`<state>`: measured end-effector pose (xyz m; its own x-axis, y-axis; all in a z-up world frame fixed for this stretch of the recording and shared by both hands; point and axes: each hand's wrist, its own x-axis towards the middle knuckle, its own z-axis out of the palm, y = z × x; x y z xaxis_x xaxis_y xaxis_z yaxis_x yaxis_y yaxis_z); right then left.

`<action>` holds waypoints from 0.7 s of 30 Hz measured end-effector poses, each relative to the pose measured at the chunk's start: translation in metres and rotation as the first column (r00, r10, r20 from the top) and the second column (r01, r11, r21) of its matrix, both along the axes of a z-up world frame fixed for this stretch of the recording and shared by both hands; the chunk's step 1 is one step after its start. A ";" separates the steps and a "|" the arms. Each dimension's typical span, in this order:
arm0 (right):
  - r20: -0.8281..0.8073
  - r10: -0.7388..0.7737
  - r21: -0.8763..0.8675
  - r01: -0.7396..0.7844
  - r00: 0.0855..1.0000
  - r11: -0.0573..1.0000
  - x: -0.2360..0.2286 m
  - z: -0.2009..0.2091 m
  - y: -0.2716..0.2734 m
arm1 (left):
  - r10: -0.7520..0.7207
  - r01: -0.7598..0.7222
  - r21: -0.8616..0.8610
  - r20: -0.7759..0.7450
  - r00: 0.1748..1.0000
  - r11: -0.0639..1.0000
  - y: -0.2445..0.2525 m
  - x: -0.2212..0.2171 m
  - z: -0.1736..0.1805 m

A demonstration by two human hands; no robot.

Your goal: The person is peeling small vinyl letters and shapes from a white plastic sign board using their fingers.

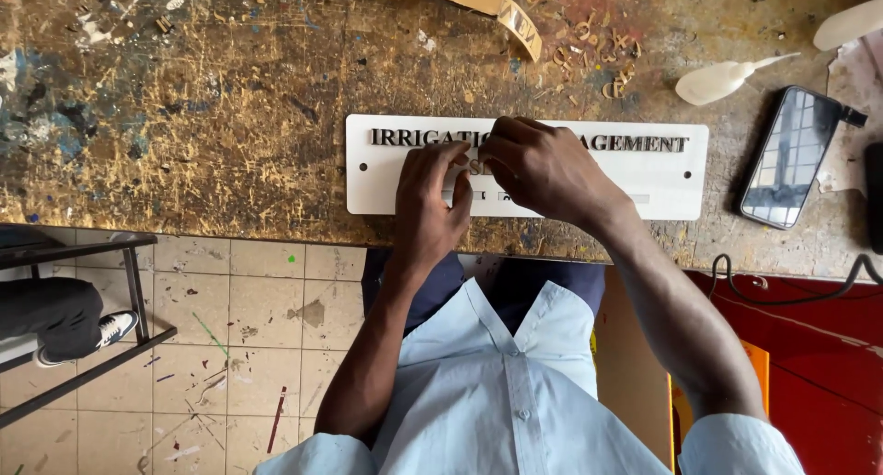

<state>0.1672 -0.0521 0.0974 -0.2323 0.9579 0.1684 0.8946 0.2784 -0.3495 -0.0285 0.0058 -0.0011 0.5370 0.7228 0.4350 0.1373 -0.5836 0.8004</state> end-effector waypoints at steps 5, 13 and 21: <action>0.080 0.009 -0.030 -0.007 0.997 1.000 0.001 -0.011 0.004 | -0.008 0.009 -0.034 0.014 1.000 0.999 0.000 -0.002 0.001; 0.279 0.102 -0.121 -0.070 0.955 0.990 0.008 -0.026 0.016 | 0.009 -0.007 -0.061 0.022 1.000 0.998 0.000 -0.002 0.003; 0.331 0.252 -0.263 -0.167 0.910 0.950 0.018 -0.031 0.041 | 0.000 0.003 -0.079 0.043 0.999 0.997 0.002 -0.002 -0.001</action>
<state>0.1852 -0.0113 0.0667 -0.4358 0.8827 -0.1761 0.9000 0.4256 -0.0941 -0.0309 0.0077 -0.0026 0.5204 0.7548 0.3994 0.1008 -0.5187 0.8490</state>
